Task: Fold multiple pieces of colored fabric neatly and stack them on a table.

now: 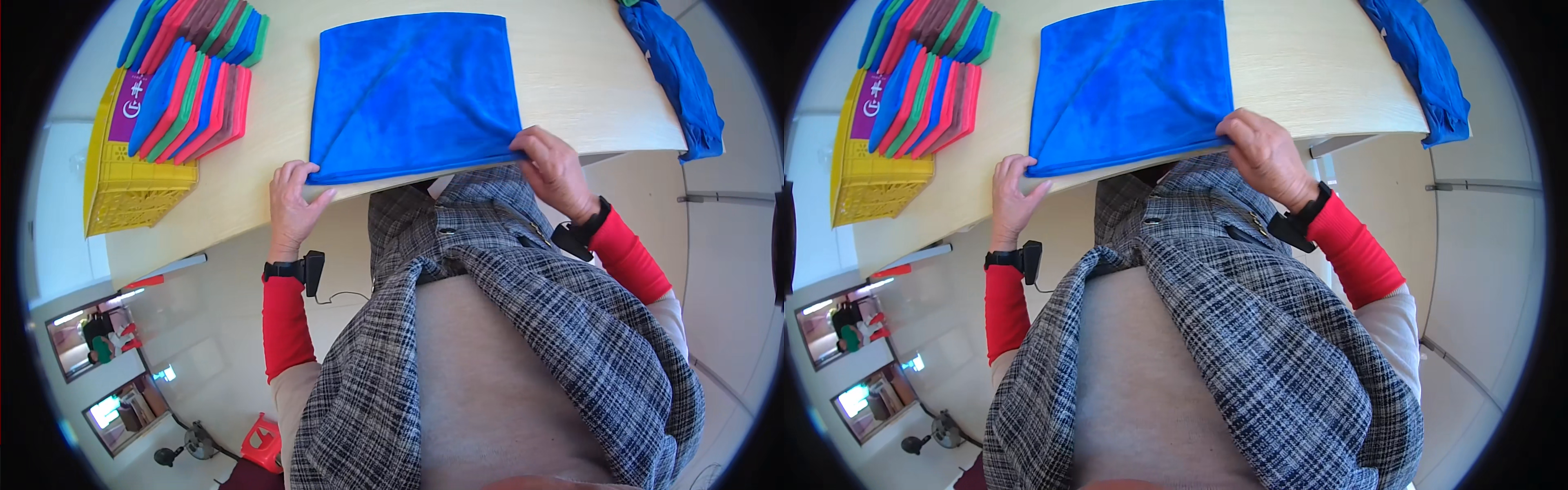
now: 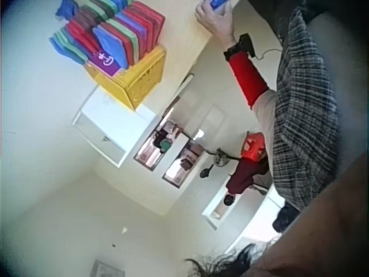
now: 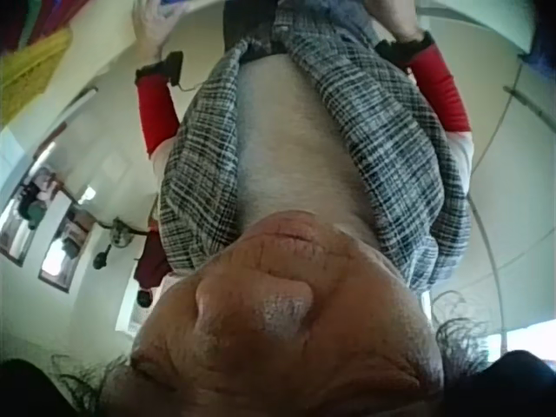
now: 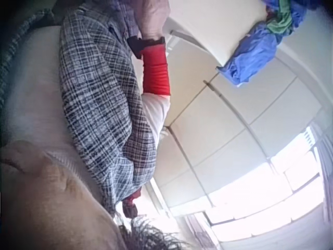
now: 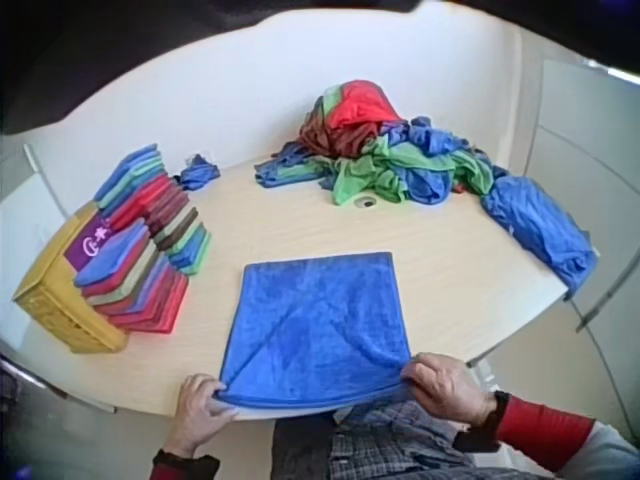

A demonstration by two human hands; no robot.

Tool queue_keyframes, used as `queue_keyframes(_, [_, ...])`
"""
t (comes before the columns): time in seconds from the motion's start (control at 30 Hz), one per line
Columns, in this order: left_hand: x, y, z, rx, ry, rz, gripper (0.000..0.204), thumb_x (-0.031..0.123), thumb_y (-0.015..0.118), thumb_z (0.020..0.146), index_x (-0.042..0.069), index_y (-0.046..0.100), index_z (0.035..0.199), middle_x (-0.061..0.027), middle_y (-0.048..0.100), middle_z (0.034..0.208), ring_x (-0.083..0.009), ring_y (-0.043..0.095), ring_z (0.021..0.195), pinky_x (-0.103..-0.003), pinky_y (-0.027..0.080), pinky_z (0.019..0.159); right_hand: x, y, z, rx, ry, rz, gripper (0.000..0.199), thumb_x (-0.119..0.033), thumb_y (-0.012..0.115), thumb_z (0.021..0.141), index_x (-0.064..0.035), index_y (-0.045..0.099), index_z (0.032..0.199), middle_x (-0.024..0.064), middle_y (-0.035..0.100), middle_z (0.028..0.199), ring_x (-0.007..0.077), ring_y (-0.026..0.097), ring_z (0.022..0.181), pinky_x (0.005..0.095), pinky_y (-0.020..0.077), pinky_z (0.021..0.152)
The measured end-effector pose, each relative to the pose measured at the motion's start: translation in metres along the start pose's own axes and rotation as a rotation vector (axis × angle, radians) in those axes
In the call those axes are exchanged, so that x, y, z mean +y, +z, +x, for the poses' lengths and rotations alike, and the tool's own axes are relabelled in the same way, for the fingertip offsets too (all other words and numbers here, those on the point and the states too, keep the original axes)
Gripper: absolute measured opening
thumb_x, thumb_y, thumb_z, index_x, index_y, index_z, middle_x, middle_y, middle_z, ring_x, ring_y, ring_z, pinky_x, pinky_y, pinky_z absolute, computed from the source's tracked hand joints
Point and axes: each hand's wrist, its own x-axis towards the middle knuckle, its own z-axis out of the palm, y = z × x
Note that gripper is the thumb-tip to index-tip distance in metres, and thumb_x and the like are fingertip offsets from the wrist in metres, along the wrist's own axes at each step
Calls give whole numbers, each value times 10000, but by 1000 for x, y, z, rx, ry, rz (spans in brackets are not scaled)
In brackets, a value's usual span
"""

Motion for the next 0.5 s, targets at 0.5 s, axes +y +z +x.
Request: queue_keyframes(0.5, [2, 3, 10, 11, -35, -122, 298, -16, 713, 738, 45, 653, 1024, -84, 611, 903, -258, 598, 905, -362, 487, 821, -7, -27, 30, 91, 79, 82, 268, 133, 638, 790, -26, 616, 1005, 123, 649, 946, 291, 676, 863, 339, 548, 768])
